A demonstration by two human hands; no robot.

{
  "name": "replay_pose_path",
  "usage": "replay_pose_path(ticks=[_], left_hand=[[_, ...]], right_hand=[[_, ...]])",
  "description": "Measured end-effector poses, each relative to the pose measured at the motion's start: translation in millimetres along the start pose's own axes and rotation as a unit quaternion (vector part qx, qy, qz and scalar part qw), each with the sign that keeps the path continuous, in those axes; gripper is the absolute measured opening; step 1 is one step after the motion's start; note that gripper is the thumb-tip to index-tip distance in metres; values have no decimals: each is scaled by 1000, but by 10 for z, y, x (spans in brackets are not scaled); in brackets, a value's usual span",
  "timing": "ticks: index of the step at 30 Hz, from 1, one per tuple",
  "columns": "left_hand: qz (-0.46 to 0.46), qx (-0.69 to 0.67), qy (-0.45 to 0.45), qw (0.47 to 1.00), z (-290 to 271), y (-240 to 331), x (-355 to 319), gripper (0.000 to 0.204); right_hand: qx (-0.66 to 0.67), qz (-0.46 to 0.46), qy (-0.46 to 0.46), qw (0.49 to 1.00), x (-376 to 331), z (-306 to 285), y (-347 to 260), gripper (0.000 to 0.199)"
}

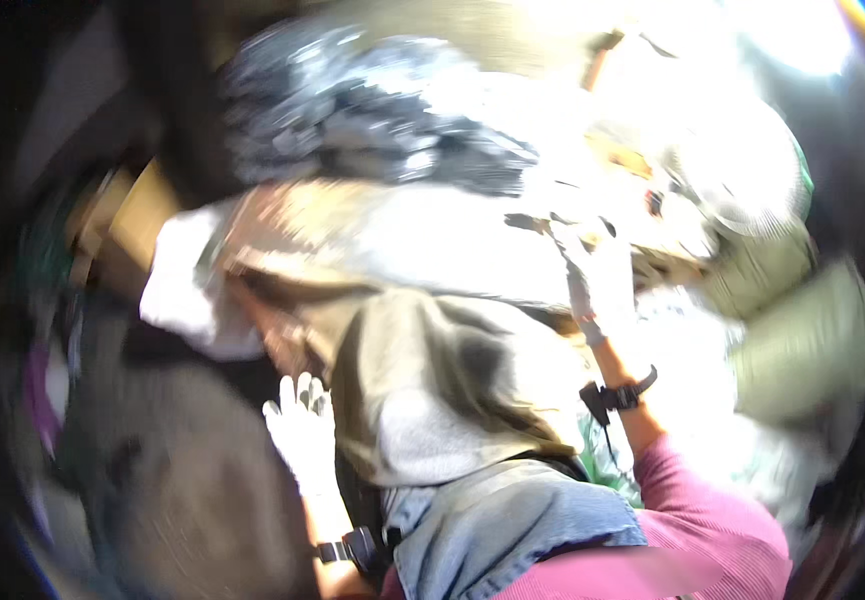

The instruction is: Applying adhesive to the underside of shoe soles using a handheld brush at a factory workstation.

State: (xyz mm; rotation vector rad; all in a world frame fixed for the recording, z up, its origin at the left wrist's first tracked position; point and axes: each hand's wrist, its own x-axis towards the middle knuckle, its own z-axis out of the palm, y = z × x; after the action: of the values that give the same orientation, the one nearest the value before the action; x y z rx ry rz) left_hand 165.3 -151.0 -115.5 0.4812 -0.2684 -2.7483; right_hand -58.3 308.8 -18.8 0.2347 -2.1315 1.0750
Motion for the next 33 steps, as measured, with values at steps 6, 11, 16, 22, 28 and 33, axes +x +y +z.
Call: replay_pose_path(ticks=[6,11,16,22,28,33], left_hand=[[-194,34,-186,963,900,-835,906,62],[-237,62,-244,938,1429,-1075,1338,58],[-149,247,-210,934,2069,-1088,1749,57],[112,445,-254,852,2782,-691,2705,45],[409,527,-112,737,3818,66,3558,44],[491,667,2,560,4264,411,4321,58]], right_hand=[[-245,-191,19,950,1204,-615,412,21],[-310,-282,-29,908,1334,-796,745,24],[-252,-285,-146,913,1357,-754,780,10],[-293,-240,-82,922,1433,-876,543,21],[-121,-193,-143,963,1234,-137,-56,29],[-119,-150,-291,937,803,870,214,33]])
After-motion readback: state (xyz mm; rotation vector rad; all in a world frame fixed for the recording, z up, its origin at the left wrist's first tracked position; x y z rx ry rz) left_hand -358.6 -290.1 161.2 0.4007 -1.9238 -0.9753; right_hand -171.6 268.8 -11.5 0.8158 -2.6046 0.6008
